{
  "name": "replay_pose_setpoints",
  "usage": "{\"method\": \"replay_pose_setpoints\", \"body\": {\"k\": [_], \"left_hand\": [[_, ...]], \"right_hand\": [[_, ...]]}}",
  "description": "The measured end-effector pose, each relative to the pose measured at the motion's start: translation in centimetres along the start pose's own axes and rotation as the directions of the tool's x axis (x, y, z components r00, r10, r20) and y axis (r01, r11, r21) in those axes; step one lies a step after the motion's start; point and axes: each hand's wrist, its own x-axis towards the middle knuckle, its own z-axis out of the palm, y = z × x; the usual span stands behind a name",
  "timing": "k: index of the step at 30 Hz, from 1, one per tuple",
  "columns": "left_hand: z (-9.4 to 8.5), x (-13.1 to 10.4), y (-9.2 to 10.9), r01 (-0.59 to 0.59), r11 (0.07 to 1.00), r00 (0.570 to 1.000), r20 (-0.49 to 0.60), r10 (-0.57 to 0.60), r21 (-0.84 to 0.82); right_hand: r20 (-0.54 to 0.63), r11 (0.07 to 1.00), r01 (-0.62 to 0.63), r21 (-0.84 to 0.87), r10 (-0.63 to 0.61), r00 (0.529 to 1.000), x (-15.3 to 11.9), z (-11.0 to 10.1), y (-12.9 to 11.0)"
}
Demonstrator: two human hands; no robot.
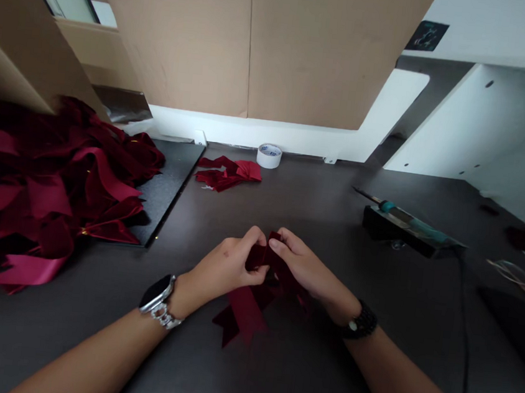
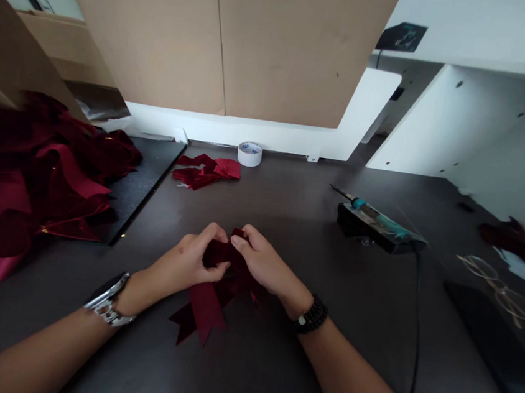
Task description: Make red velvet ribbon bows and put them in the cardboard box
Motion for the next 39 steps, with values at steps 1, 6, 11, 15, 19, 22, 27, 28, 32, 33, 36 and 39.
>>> {"method": "replay_pose_setpoints", "body": {"k": [1,6,11,15,19,22,27,28,32,33,36,39], "left_hand": [[0.0,-0.1,-0.1,-0.042,0.998,0.999,-0.010,0.043,0.046],[-0.9,-0.1,-0.3,-0.324,0.871,0.937,-0.001,0.349,0.369],[-2.1,-0.2,0.1,-0.501,0.648,0.820,0.077,0.566,0.574],[-1.8,-0.4,0.7,-0.566,0.607,0.774,0.104,0.625,0.558],[-1.0,-0.5,0.8,-0.515,0.735,0.827,0.030,0.561,0.441],[-0.7,-0.2,0.7,-0.316,0.906,0.936,-0.062,0.346,0.281],[-1.7,0.8,0.7,0.186,0.976,0.982,-0.013,-0.189,-0.114],[-2.0,1.1,0.7,0.275,0.940,0.961,0.021,-0.276,-0.204],[-2.9,1.7,0.3,0.498,0.710,0.857,0.159,-0.490,-0.498],[-3.1,1.7,0.3,0.528,0.653,0.836,0.196,-0.512,-0.543],[-3.2,1.8,0.3,0.579,0.511,0.793,0.294,-0.533,-0.636],[-3.1,1.7,0.4,0.590,0.431,0.781,0.345,-0.521,-0.683]], "right_hand": [[0.014,0.999,-0.027,0.041,0.027,1.000,-0.1,0.0,-0.1],[0.062,0.970,-0.141,0.199,0.131,0.989,-0.3,0.0,-0.7],[0.119,0.892,-0.259,0.370,0.231,0.966,-0.2,0.0,-0.6],[0.276,0.863,-0.362,0.352,0.274,0.921,-0.3,-0.5,-0.2],[0.164,0.990,-0.138,0.015,0.134,0.977,-0.1,-1.4,-0.5],[-0.115,0.954,0.245,-0.172,-0.266,0.957,-0.4,-1.5,-1.4],[0.014,0.775,0.589,-0.230,-0.603,0.798,-1.7,-0.4,-2.1],[0.095,0.715,0.630,-0.303,-0.635,0.767,-1.9,-0.2,-2.0],[0.250,0.503,0.671,-0.545,-0.666,0.702,-1.5,-0.1,-1.7],[0.267,0.488,0.663,-0.567,-0.653,0.709,-1.3,-0.3,-1.7],[0.331,0.431,0.640,-0.637,-0.597,0.731,-1.0,-0.7,-1.6],[0.360,0.319,0.649,-0.690,-0.628,0.691,-0.8,-0.9,-1.3]]}}
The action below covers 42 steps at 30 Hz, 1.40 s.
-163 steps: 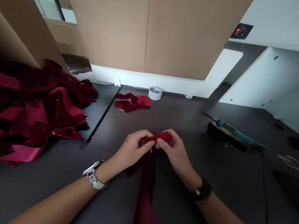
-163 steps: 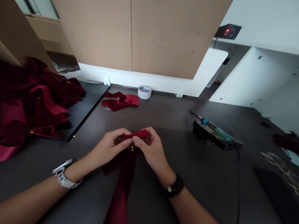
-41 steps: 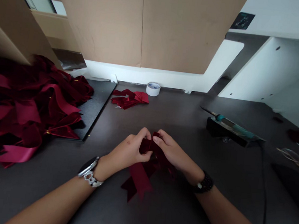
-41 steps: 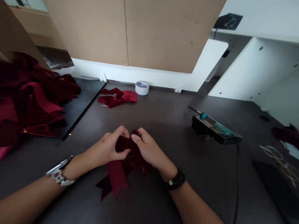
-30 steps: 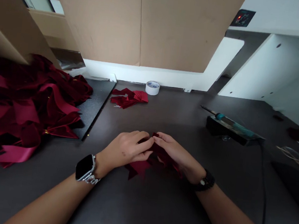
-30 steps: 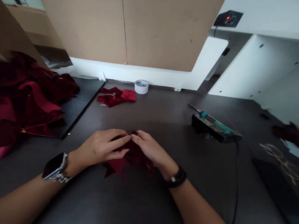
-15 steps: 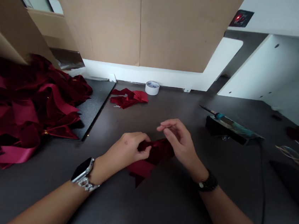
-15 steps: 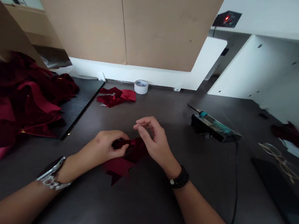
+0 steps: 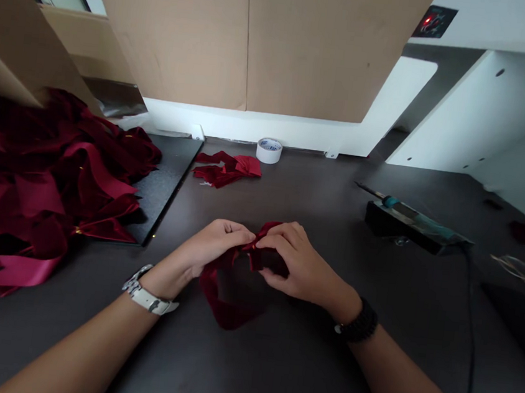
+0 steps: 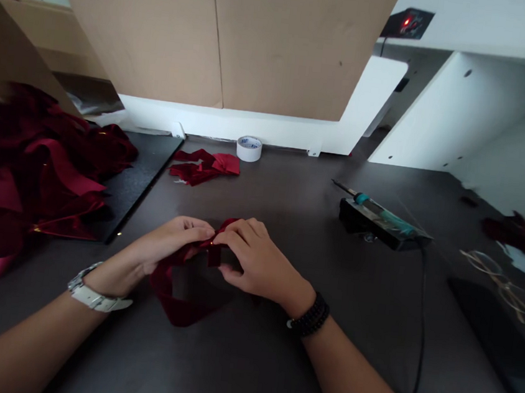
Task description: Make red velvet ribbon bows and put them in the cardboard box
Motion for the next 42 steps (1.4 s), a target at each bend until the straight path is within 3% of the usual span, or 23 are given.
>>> {"method": "replay_pose_setpoints", "body": {"k": [3,6,12,19,22,25,30,36,42], "left_hand": [[0.3,0.0,-0.2,-0.028,0.999,1.000,0.013,0.028,-0.028],[0.7,0.0,-0.4,-0.129,0.991,0.991,0.014,0.130,-0.019],[1.0,-0.4,-0.3,-0.287,0.957,0.957,0.063,0.285,0.039],[0.5,-0.7,-0.1,-0.073,0.995,0.976,0.198,0.086,-0.073],[0.7,-0.6,-0.3,-0.043,0.995,0.979,0.194,0.059,-0.086],[1.0,-0.5,-0.5,-0.152,0.988,0.976,0.157,0.152,-0.011],[0.7,-0.4,-0.6,-0.351,0.921,0.928,0.190,0.319,0.170],[0.2,-0.6,-0.4,-0.447,0.840,0.890,0.248,0.383,0.307],[0.5,-0.4,-0.7,-0.481,0.819,0.874,0.242,0.420,0.314]], "right_hand": [[-0.160,0.994,0.088,-0.061,-0.097,0.982,-0.2,0.4,0.0],[-0.295,0.988,0.119,-0.102,-0.144,0.944,-0.1,0.4,-0.4],[-0.276,0.976,0.159,-0.150,-0.196,0.941,0.1,-0.1,-0.7],[-0.264,0.959,0.228,-0.170,-0.267,0.927,0.0,-0.5,-0.7],[-0.224,0.961,0.213,-0.174,-0.250,0.942,0.2,-0.7,-0.9],[-0.237,0.980,0.160,-0.122,-0.185,0.954,0.3,-0.5,-1.1],[-0.216,0.982,-0.060,0.180,0.099,0.971,0.3,0.1,-1.0],[-0.075,0.808,-0.324,0.492,0.410,0.909,0.3,0.4,-0.4],[0.106,0.624,-0.433,0.651,0.490,0.865,0.2,0.4,0.6]]}}
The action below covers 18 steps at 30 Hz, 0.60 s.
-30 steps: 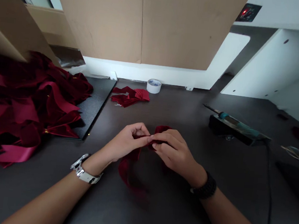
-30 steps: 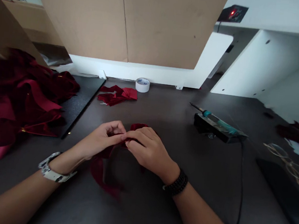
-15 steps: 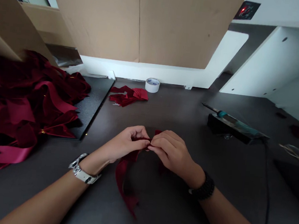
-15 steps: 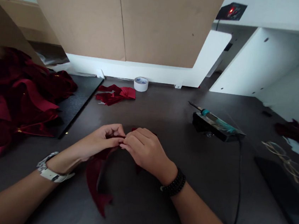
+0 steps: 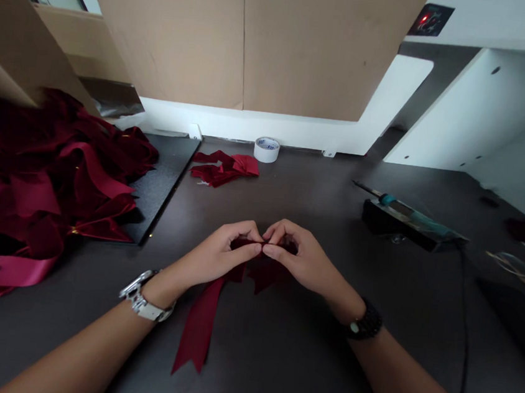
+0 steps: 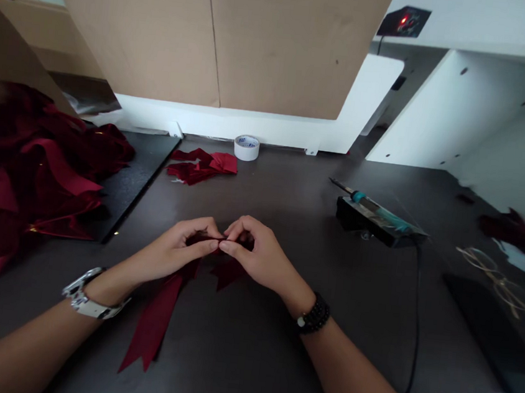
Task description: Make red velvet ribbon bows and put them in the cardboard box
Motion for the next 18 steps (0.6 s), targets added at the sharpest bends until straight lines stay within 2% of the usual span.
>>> {"method": "replay_pose_setpoints", "body": {"k": [2,5,7,9,12,18], "left_hand": [[0.1,0.0,-0.1,0.001,1.000,1.000,-0.004,-0.001,0.024],[0.0,-0.1,0.0,0.002,0.998,1.000,-0.017,-0.001,0.070],[0.0,-0.1,0.1,0.009,0.996,0.999,-0.042,-0.005,0.089],[0.0,0.0,0.1,0.026,0.997,0.997,-0.077,-0.020,0.076],[0.2,0.1,0.1,0.026,1.000,0.990,-0.137,-0.024,0.015],[1.2,0.1,-0.2,0.093,0.987,0.963,-0.241,-0.123,-0.130]], "right_hand": [[0.000,0.998,-0.040,-0.039,0.040,0.999,0.0,-0.3,0.0],[-0.002,0.975,-0.057,-0.215,0.058,0.998,-0.1,-0.6,-0.3],[0.045,0.973,-0.062,-0.224,0.074,0.996,0.0,-0.8,-0.5],[0.093,0.991,-0.091,-0.101,0.100,0.991,0.0,-0.8,-0.7],[0.076,0.983,-0.133,0.127,0.124,0.989,0.1,-0.7,-0.7],[0.031,0.938,-0.164,0.306,0.162,0.986,0.1,0.1,0.0]]}}
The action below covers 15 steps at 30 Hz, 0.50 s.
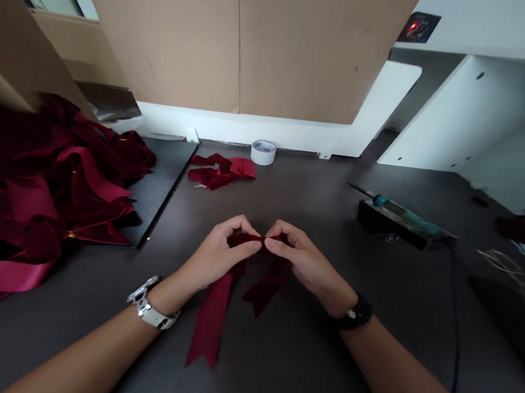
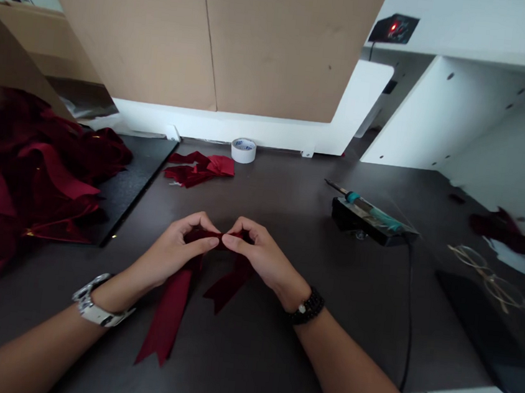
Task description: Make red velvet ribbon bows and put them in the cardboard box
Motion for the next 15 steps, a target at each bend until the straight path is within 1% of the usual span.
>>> {"method": "replay_pose_setpoints", "body": {"k": [3,5,7,9,10,12,13,15], "left_hand": [[0.4,-0.1,-0.2,0.024,0.996,0.999,-0.044,-0.027,-0.081],[0.5,-0.1,-0.3,0.042,0.989,0.998,-0.039,-0.048,-0.139],[0.5,0.1,-0.4,0.051,0.985,0.997,-0.043,-0.058,-0.166],[0.2,0.2,-0.6,0.037,0.988,0.996,-0.078,-0.050,-0.153],[0.1,0.3,-0.7,0.027,0.990,0.994,-0.101,-0.041,-0.136],[-0.2,0.4,-0.8,0.011,0.994,0.990,-0.137,-0.026,-0.106],[-0.3,0.5,-0.8,0.006,0.995,0.989,-0.144,-0.021,-0.099],[-0.4,0.5,-0.9,0.000,0.996,0.989,-0.147,-0.014,-0.093]], "right_hand": [[0.004,1.000,-0.017,0.006,0.017,1.000,0.0,0.4,0.3],[0.015,0.998,-0.013,-0.058,0.013,1.000,0.1,0.3,0.3],[0.020,0.988,0.005,-0.153,-0.002,1.000,0.3,-0.2,0.0],[-0.009,0.971,0.017,-0.237,-0.019,1.000,0.3,-1.5,-0.6],[-0.047,0.964,0.012,-0.267,-0.025,0.999,0.1,-2.3,-1.0],[-0.173,0.948,-0.040,-0.316,-0.016,0.985,-0.6,-4.3,-1.8],[-0.245,0.942,-0.087,-0.325,0.005,0.970,-1.2,-5.2,-2.0],[-0.368,0.928,-0.231,-0.294,0.113,0.923,-2.9,-6.9,-2.1]]}}
